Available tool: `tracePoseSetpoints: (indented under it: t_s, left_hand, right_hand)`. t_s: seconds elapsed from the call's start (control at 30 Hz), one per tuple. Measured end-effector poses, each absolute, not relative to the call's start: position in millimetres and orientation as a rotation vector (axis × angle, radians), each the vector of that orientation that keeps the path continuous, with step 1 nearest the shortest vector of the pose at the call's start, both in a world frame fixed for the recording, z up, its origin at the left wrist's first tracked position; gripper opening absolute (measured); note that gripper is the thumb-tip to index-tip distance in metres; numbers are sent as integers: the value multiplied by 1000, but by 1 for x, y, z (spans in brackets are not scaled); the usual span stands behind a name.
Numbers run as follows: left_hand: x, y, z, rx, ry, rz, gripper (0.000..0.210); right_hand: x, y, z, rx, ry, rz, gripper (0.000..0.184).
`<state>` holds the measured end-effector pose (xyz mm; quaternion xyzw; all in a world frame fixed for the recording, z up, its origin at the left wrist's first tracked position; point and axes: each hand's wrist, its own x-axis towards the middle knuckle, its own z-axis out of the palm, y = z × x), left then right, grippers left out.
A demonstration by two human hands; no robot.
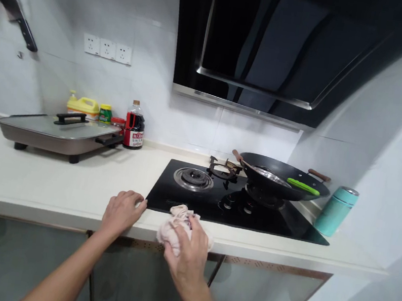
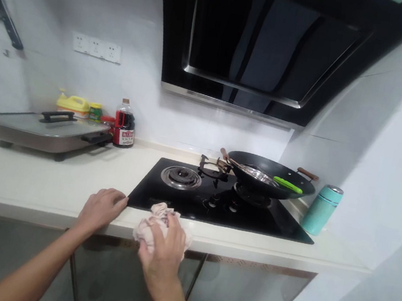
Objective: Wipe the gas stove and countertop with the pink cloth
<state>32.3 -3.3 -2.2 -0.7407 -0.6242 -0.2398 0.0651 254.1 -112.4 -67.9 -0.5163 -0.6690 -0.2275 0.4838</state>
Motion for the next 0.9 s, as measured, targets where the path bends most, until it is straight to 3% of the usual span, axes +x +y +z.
tracePoseSetpoints:
  t_s: [0.2, 0.37, 0.6, 0.7, 0.9]
  left_hand:
    - [29, -1, -3, -2258, -1879, -723, 44]
    - [30, -2, -1, -2261, -1889, -721, 45]
    - [30, 0, 0, -2252, -1901, -695, 46]
    - [30, 1, 0, -2249, -1903, -675, 46]
    - [36, -1, 1, -2221, -1879, -642, 47]
  right_hand:
    - [300, -132, -84, -1171, -1729, -506, 48]
    - [404, -159, -106, -1353, -1717, -609, 25]
    - [565, -197, -122, -1582, -1642, -578, 18]
    - [625, -211, -124, -1739, -1476, -478, 27]
    - [654, -215, -113, -1812, -1301, -406, 72]
